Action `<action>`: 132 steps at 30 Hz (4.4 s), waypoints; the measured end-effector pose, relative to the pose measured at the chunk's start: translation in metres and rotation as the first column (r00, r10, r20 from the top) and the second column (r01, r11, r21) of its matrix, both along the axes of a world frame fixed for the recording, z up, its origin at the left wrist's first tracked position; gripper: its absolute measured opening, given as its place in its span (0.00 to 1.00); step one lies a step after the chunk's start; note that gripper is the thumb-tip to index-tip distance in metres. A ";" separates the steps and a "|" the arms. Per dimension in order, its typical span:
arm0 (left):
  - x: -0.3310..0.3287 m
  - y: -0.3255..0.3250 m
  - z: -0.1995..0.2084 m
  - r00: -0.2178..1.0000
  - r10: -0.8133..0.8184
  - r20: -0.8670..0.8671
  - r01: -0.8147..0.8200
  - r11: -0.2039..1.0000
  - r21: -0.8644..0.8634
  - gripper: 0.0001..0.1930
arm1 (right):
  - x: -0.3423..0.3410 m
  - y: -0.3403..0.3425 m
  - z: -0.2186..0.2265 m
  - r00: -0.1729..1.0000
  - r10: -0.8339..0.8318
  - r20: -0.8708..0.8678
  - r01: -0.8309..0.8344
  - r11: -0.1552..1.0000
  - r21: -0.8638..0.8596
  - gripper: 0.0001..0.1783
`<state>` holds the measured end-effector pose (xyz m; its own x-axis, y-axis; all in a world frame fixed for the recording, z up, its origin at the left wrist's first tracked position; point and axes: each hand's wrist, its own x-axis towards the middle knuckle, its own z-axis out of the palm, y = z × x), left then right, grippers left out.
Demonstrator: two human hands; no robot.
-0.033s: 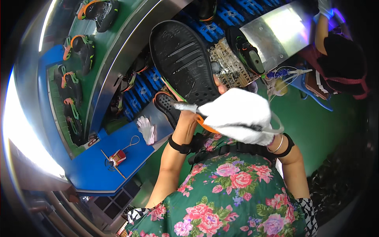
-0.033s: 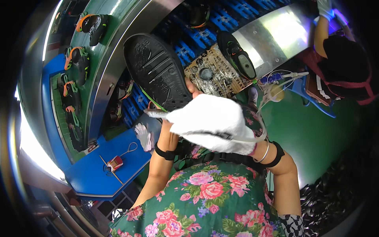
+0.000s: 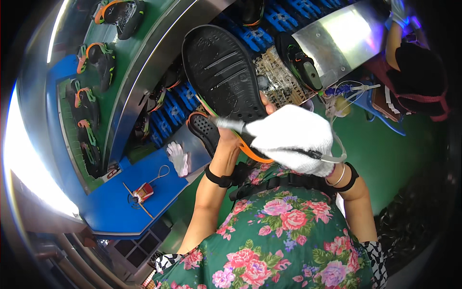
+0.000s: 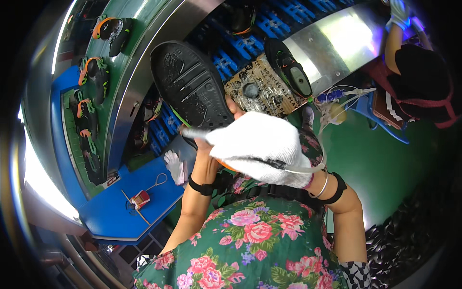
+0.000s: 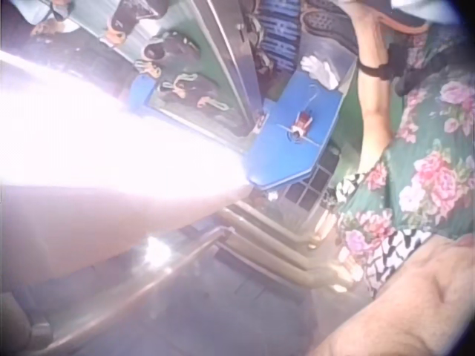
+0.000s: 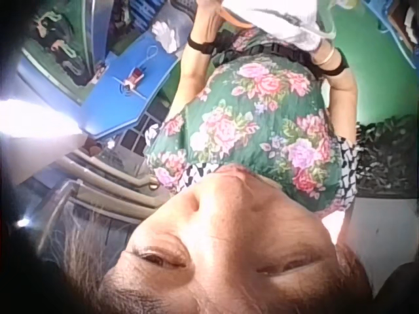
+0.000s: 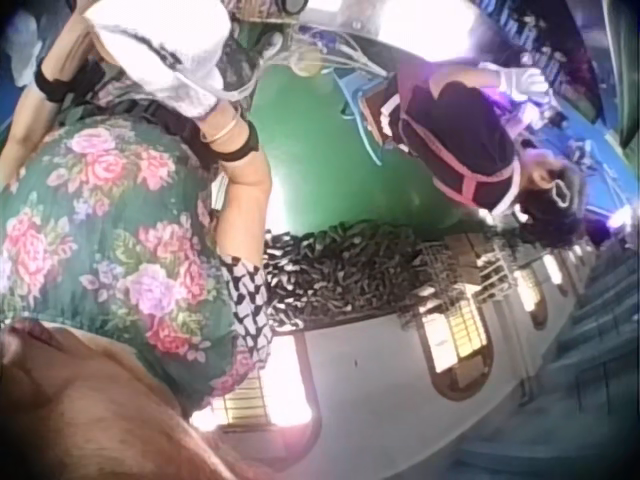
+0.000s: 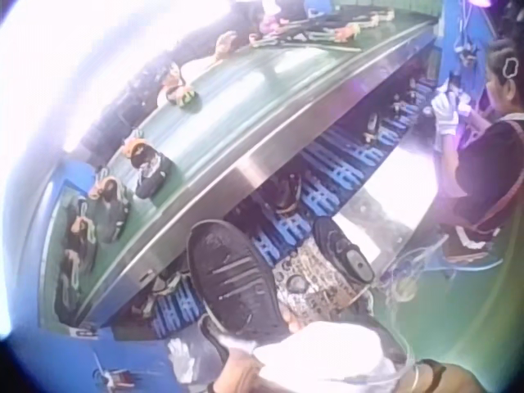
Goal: Apply adhesive to the soles of shoes using a brush on an assembly line.
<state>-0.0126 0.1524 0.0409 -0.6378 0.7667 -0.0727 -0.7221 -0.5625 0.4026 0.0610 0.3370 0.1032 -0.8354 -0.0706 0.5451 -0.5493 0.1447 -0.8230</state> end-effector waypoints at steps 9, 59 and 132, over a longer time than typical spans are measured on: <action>-0.015 0.003 0.007 0.997 0.070 -0.008 -0.071 0.993 -0.093 0.42 | 0.002 0.000 0.007 0.998 0.010 0.057 -0.010 1.000 -0.004 0.16; -0.053 0.014 0.017 0.874 0.222 -0.433 -0.268 0.962 -0.047 0.38 | 0.019 0.018 -0.005 0.980 0.006 0.198 0.018 0.993 -0.118 0.11; -0.050 0.041 0.005 0.856 0.086 -0.510 -0.122 0.992 -0.038 0.36 | 0.049 0.035 -0.002 0.957 -0.209 0.203 0.200 0.978 0.063 0.12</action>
<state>-0.0621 0.1934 0.0457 -0.6759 0.6989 0.2339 -0.3469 -0.5817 0.7358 0.1097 0.3720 0.1017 -0.9287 0.0948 0.3585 -0.3221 0.2728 -0.9066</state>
